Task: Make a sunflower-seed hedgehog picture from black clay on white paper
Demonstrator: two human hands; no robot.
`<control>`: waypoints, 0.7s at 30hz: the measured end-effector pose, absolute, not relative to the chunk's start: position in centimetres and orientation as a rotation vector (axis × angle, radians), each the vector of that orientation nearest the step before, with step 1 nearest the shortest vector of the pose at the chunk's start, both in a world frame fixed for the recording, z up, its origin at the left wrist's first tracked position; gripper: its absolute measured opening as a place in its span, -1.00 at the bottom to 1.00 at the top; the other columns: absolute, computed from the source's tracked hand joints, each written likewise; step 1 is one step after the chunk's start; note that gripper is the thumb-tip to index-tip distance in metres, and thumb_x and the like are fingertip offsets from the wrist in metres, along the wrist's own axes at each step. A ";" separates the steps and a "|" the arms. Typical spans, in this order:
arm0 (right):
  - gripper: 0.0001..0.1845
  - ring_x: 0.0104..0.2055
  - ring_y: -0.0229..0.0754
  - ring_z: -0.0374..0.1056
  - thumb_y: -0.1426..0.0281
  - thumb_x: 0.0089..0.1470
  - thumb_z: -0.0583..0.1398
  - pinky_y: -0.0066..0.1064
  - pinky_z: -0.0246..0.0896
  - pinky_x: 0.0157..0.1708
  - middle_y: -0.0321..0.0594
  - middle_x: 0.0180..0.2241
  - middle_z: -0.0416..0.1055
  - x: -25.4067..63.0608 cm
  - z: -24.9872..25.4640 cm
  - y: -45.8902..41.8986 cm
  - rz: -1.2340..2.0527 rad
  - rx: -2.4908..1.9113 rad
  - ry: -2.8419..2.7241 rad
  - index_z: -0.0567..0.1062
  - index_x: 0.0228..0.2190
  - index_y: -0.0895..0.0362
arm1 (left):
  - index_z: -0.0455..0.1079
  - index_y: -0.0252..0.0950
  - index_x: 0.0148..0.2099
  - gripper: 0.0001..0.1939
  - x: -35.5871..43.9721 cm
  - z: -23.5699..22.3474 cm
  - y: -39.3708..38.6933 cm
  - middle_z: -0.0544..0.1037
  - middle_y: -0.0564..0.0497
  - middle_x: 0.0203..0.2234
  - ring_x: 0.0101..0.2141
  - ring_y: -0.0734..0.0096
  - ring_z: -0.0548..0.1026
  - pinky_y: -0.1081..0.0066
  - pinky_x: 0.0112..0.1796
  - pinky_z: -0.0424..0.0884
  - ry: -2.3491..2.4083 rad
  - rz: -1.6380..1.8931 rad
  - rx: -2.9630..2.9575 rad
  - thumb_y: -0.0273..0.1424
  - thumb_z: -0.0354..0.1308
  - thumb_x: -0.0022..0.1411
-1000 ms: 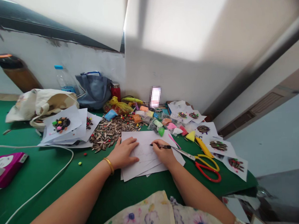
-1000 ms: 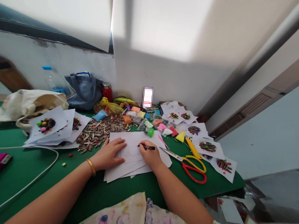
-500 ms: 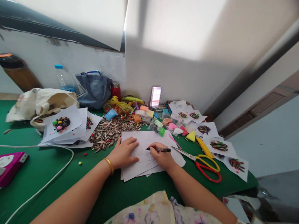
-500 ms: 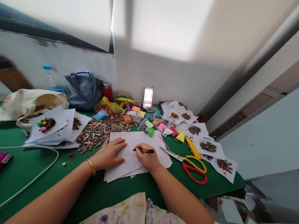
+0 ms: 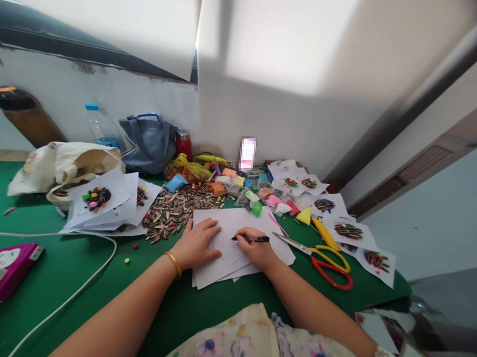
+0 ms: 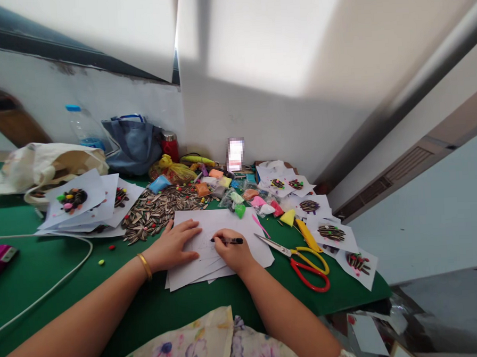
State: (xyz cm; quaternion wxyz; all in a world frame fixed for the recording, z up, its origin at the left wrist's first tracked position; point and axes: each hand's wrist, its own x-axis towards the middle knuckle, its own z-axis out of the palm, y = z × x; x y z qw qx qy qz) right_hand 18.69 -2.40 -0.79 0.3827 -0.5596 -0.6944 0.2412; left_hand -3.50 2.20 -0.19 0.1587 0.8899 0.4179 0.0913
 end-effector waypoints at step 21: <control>-0.79 -0.32 -0.18 0.38 0.36 0.09 0.08 -0.38 0.25 -0.27 -0.27 -0.40 0.48 18.9 -0.6 -2.3 0.586 -1.529 -1.715 0.52 -0.38 0.09 | 0.22 -0.09 0.24 -0.29 -3.5 -0.2 2.2 0.19 -0.09 0.27 0.27 -0.04 0.06 -0.23 0.20 -0.34 1.195 0.256 2.540 -0.08 0.22 0.04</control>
